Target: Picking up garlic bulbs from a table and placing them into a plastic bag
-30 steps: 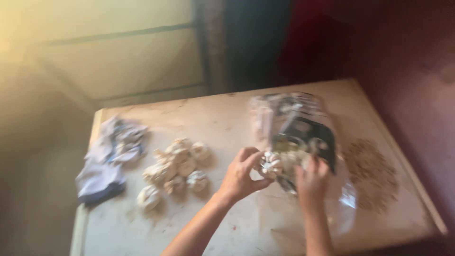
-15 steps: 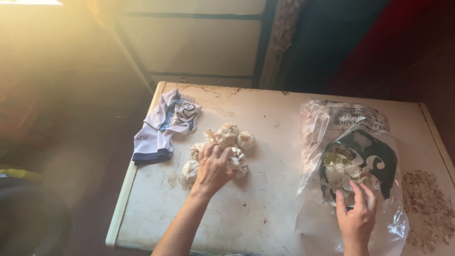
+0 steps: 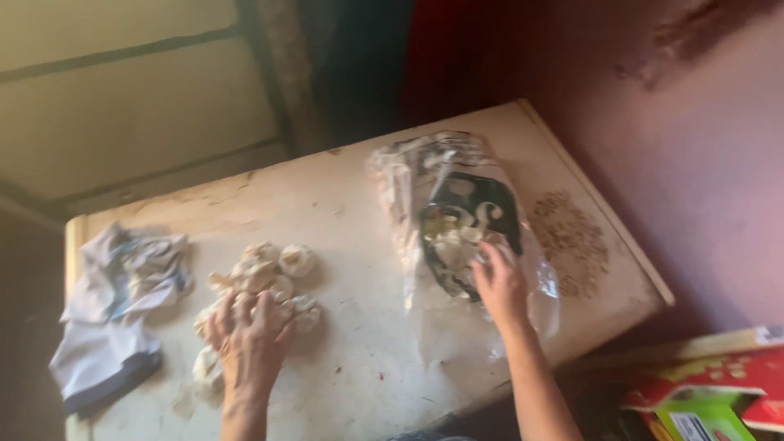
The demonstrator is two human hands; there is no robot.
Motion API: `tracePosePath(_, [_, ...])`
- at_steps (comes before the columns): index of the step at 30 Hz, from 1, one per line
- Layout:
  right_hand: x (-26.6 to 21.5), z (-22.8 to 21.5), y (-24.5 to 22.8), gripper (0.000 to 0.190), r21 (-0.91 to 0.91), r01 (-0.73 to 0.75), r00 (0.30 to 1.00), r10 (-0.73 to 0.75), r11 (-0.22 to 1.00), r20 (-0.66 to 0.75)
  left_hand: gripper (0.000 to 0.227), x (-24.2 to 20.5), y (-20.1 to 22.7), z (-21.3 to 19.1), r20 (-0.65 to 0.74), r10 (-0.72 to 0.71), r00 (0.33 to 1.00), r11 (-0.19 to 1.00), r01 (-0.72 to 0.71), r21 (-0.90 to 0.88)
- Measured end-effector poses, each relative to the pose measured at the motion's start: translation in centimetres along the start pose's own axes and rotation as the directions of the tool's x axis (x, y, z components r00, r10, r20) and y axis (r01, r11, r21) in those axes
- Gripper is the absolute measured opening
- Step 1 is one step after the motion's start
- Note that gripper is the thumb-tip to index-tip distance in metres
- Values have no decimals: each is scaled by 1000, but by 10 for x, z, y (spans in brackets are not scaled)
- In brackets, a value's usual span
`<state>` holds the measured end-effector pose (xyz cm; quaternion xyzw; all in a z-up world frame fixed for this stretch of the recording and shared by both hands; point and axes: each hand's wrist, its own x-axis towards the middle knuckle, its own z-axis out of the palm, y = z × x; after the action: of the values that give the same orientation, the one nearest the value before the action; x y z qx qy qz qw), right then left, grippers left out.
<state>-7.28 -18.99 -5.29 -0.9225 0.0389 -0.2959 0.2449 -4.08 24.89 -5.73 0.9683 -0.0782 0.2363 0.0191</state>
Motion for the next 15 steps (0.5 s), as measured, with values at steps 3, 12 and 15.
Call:
tracePosePath(3, [21, 3, -24, 39, -7, 53, 988, -51, 999, 143, 65, -6, 6, 7, 10, -38, 999, 999, 38, -5])
tracePosePath(12, [10, 57, -1, 40, -309, 55, 919, 73, 949, 388, 50, 5, 23, -28, -68, 0, 998, 971, -16, -237])
tracePosePath(15, [26, 31, -27, 26, -180, 150, 954, -95, 972, 283, 50, 6, 26, -35, -100, 21, 995, 957, -49, -287])
